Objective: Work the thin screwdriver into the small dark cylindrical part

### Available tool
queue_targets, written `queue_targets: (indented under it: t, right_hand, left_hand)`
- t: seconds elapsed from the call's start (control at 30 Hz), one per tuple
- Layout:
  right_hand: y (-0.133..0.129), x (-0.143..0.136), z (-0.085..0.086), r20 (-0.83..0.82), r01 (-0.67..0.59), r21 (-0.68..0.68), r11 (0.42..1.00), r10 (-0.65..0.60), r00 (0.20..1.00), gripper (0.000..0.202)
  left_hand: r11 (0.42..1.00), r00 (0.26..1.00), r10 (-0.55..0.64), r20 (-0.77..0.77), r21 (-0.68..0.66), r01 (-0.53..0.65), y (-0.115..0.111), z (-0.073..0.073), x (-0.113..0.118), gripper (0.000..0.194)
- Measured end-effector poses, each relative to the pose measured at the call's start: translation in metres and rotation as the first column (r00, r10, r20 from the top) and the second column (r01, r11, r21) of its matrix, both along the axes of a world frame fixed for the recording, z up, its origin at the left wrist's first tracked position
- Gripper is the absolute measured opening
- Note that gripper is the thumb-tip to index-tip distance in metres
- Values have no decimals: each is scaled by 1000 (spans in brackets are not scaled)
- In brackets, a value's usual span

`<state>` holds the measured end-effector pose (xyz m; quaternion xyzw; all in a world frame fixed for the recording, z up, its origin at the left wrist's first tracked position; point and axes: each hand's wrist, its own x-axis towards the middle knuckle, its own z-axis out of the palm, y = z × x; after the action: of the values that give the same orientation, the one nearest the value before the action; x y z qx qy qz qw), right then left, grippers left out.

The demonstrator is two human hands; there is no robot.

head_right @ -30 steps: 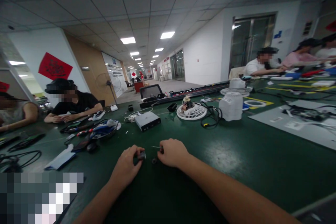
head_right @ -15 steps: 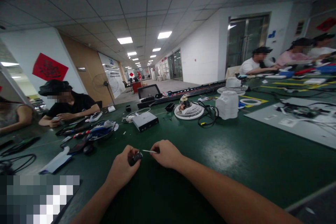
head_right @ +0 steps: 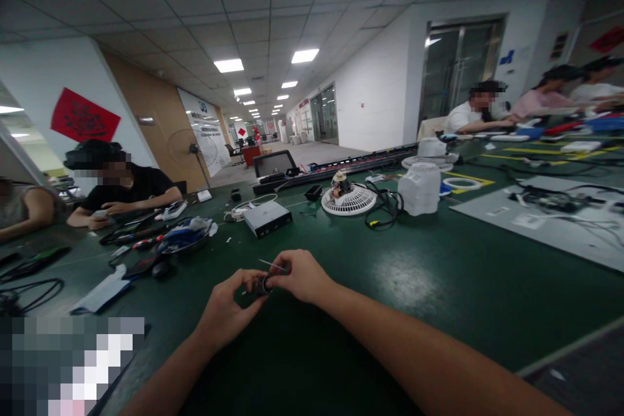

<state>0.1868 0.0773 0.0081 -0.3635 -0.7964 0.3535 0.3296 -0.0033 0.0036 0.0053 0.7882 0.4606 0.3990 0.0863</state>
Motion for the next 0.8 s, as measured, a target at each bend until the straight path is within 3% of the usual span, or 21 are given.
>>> queue_targets:
  t: [0.17,0.37,0.57,0.7,0.8]
  right_hand:
    - [5,0,-4,-60,-106,-231,967,95,994,15]
    - [-1,1,-1,22,-55,-10,998,55,998,18]
    - [-8,3,5,109,-54,93,994,44,993,17]
    - [-6,0,1,56,-26,43,999,23,998,18]
    - [-3,-4,-7,5,-67,-142,988,68,998,21]
  left_hand:
    - [1000,1000,-17,6,-19,17,-1,-2,-1,21]
    - [1000,1000,-17,-1,-9,17,-2,-2,1,23]
    - [1000,999,-28,-28,-8,28,-3,-3,1,24]
    - [1000,1000,-23,-3,21,23,-2,-2,1,25]
    - [999,1000,-12,24,36,11,-1,-2,1,25]
